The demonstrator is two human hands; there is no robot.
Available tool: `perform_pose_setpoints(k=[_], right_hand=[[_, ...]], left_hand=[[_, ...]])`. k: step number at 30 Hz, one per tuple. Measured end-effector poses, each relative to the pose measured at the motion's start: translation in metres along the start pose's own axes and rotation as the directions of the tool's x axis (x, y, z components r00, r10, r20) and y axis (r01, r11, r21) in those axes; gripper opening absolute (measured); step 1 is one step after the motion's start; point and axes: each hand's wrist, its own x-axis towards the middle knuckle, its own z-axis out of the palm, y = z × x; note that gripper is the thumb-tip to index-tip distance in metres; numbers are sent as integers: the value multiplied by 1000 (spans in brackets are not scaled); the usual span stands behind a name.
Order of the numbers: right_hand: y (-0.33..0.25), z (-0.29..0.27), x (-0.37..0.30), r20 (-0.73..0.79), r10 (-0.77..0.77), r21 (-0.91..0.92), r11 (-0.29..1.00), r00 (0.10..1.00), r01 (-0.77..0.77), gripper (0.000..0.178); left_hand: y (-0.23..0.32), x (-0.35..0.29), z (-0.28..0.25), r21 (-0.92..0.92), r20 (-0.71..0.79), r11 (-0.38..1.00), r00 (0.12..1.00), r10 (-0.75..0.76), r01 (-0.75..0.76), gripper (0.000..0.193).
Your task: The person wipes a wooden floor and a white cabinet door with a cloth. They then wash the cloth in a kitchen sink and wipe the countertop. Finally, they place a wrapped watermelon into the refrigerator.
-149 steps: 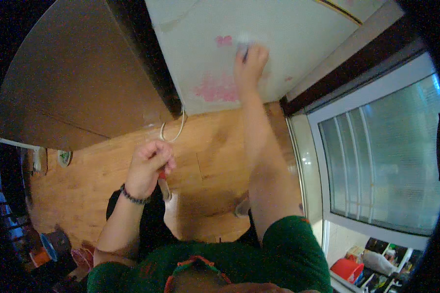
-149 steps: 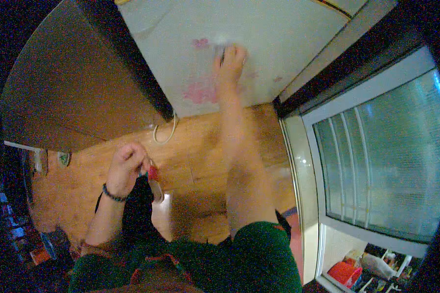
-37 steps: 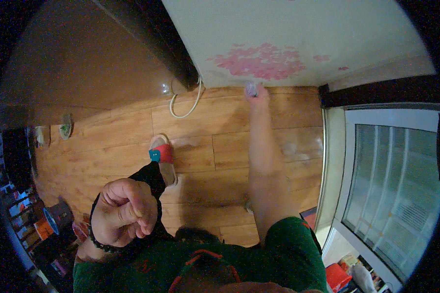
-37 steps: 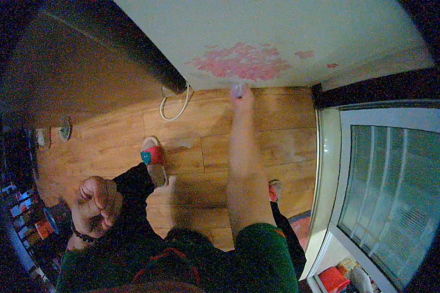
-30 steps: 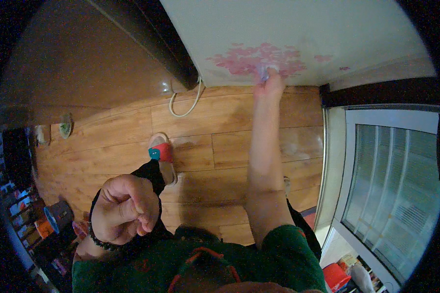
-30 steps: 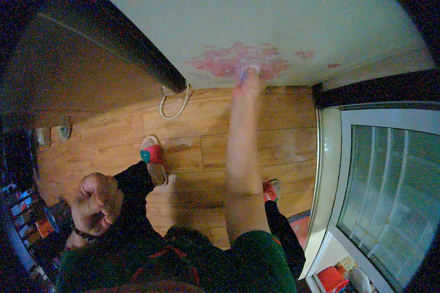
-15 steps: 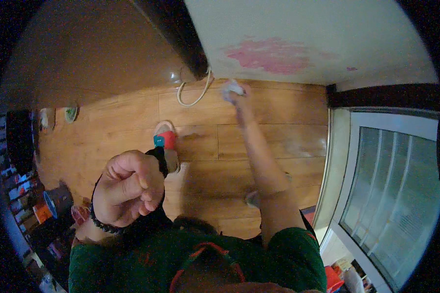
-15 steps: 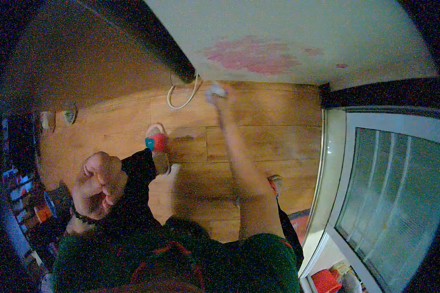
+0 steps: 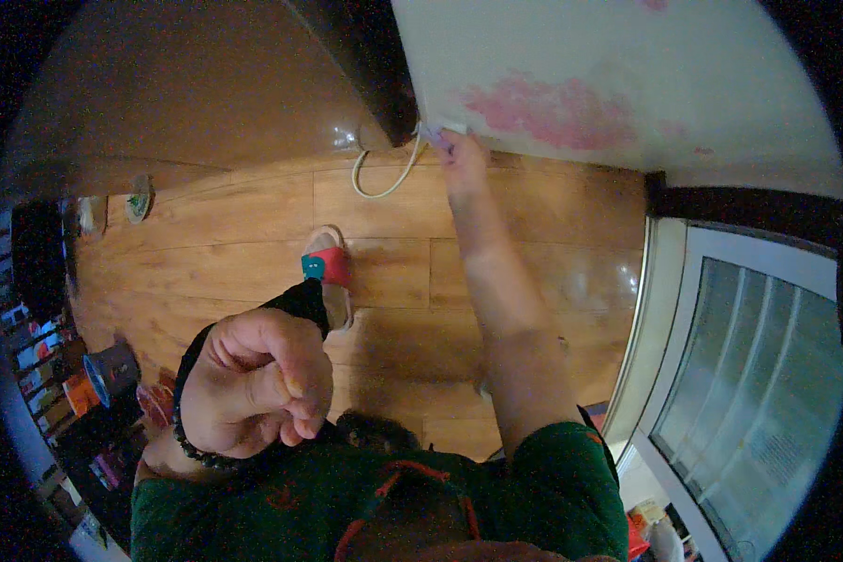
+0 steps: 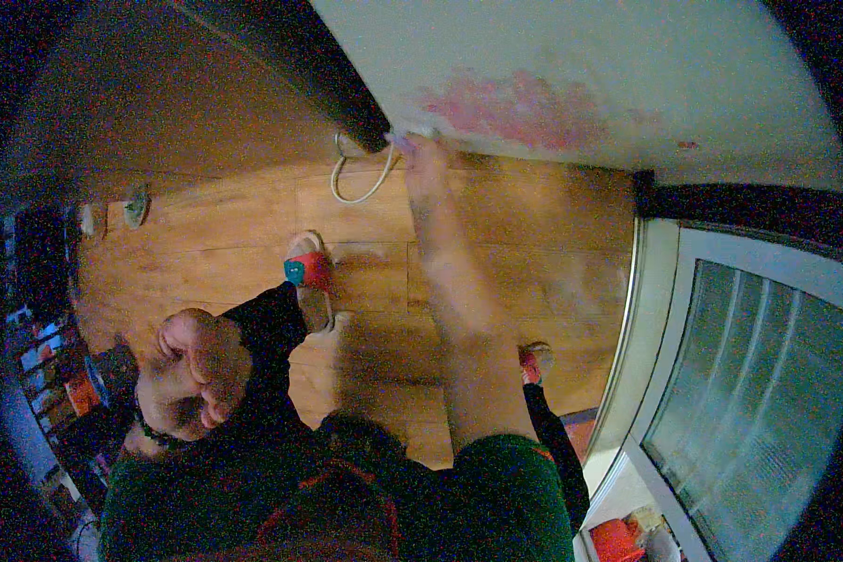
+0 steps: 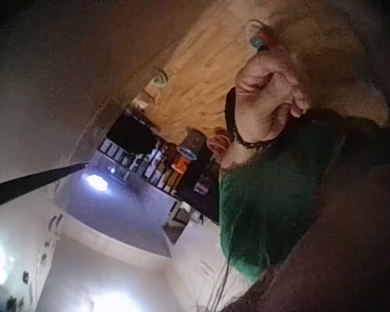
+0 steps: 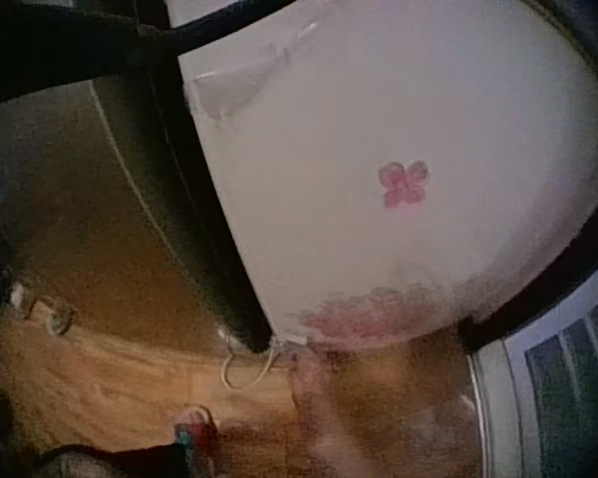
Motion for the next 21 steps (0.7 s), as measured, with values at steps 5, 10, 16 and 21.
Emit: perform_pose_setpoints(k=[5,10,16,21], right_hand=[[6,70,-24,159,50,125,990,986,-70,34],[12,2,21,23,18,19,1000,1000,-19,22],[-161,-193,86,-156,-404,-338,879,901,336,26],[-275,-207,79,-350,-586,-346,806,731,480,25]], left_hand=[[15,-9,-2,-30,11,999,1000,24,-24,16],[26,-12,3,8,-10,999,999,38,-38,19],[21,-6,2,75,-81,996,995,49,-43,20],[9,5,-23,72,-172,992,978,116,-105,20]])
